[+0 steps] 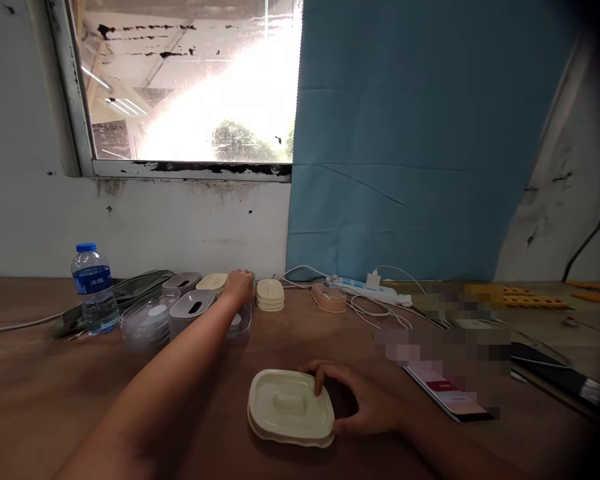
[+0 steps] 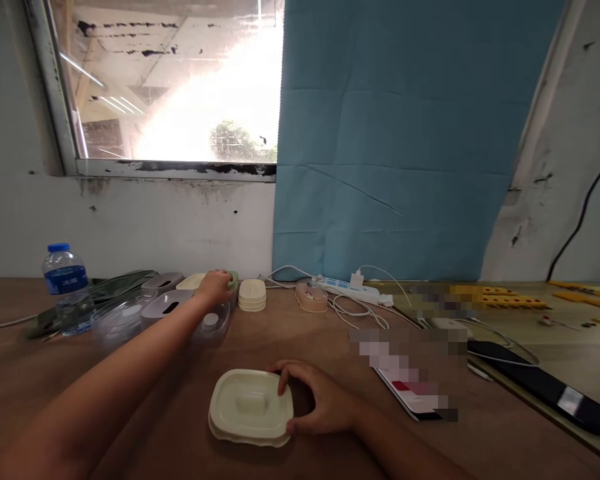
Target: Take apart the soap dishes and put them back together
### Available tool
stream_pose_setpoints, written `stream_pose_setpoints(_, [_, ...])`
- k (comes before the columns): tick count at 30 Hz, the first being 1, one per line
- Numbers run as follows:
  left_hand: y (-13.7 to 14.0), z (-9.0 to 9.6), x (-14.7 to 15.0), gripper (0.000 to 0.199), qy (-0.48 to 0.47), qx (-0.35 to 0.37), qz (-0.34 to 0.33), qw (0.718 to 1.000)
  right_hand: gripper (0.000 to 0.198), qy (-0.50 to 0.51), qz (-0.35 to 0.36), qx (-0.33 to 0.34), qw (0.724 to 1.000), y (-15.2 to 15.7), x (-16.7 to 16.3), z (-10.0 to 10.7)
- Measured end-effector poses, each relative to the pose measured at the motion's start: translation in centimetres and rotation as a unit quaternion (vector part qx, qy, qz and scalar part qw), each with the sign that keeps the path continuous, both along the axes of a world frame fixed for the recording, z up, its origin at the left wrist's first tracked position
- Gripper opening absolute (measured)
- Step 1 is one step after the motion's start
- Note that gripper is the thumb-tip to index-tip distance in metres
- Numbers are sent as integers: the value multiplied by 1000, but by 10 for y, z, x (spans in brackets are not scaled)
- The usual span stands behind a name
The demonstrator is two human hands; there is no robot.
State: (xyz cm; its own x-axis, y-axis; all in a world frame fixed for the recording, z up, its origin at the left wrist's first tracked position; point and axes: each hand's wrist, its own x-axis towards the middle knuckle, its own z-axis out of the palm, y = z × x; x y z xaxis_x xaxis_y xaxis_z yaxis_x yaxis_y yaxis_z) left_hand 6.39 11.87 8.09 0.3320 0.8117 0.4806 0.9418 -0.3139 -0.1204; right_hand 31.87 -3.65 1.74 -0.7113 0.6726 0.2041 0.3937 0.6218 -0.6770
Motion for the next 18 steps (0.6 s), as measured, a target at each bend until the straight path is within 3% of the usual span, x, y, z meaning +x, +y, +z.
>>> stream_pose_setpoints(5, [24, -15, 3, 16, -33, -33, 78, 996, 38, 20, -8, -24, 999, 2, -3, -1])
stream_pose_setpoints(9, [25, -22, -1, 16, -59, -29, 84, 994, 24, 6, -18, -13, 1000, 1, -5, -2])
stream_pose_setpoints(14, [2, -6, -1, 23, -111, 18, 24, 993, 29, -6, -18, 5, 1000, -2, -5, 4])
stream_pose_setpoints(16, [-18, 6, -1, 30, -129, 32, -18, 991, 32, -20, -28, 49, 998, -5, -3, 10])
stream_pose_setpoints(18, [-47, 14, -2, 33, -144, 29, -77, 986, 29, -24, -50, 135, 989, -9, 0, 17])
